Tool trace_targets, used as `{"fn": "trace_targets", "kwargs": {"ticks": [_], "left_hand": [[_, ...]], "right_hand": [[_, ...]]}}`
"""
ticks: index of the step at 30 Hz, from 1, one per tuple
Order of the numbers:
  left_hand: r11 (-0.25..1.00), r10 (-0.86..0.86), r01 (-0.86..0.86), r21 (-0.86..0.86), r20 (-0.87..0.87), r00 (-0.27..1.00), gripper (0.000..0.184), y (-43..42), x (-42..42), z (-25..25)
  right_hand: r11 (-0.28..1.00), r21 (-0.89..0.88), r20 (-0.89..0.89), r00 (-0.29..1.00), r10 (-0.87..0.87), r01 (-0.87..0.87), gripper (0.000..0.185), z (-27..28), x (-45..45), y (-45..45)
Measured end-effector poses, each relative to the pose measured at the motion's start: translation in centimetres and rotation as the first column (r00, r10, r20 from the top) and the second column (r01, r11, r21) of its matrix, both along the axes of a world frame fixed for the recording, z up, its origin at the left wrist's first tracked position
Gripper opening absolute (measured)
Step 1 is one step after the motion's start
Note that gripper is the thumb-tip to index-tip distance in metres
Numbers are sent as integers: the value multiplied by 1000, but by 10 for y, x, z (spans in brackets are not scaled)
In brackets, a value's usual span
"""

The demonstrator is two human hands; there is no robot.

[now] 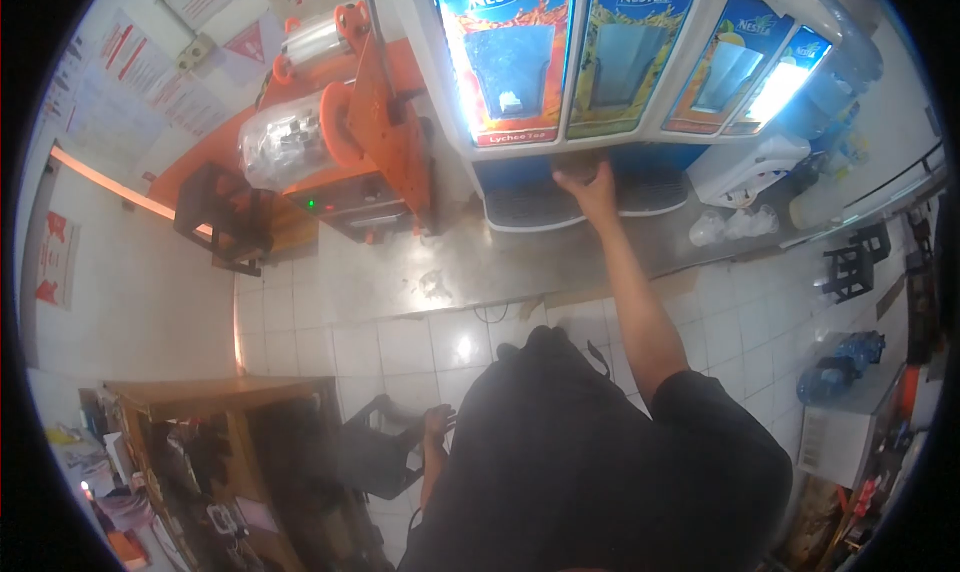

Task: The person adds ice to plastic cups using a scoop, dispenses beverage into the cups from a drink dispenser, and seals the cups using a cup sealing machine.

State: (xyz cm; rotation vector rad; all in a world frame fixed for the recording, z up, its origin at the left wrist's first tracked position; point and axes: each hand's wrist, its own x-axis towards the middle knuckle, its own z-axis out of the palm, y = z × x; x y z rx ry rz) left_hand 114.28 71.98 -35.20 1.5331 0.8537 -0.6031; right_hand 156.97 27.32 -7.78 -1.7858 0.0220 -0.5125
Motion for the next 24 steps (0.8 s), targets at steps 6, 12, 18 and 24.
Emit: {"fn": "trace_targets", "kwargs": {"ticks": [6, 12, 18, 24], "left_hand": [[995, 79, -73, -66, 90, 993, 34, -4, -19, 10], [989, 142, -136, 59, -113, 983, 34, -14, -17, 26], [996, -59, 55, 67, 53, 997, 39, 5, -31, -7], [992, -90, 88, 93, 27, 996, 39, 7, -34, 0]], "right_hand": [[998, -7, -81, 995, 60, -60, 81, -17, -41, 9], [974, 66, -163, 961, 224, -216, 86, -92, -82, 33], [976, 44, -316, 924, 215, -212, 84, -123, -111, 69], [973, 14, -255, 940, 228, -232, 84, -143, -114, 77]]}}
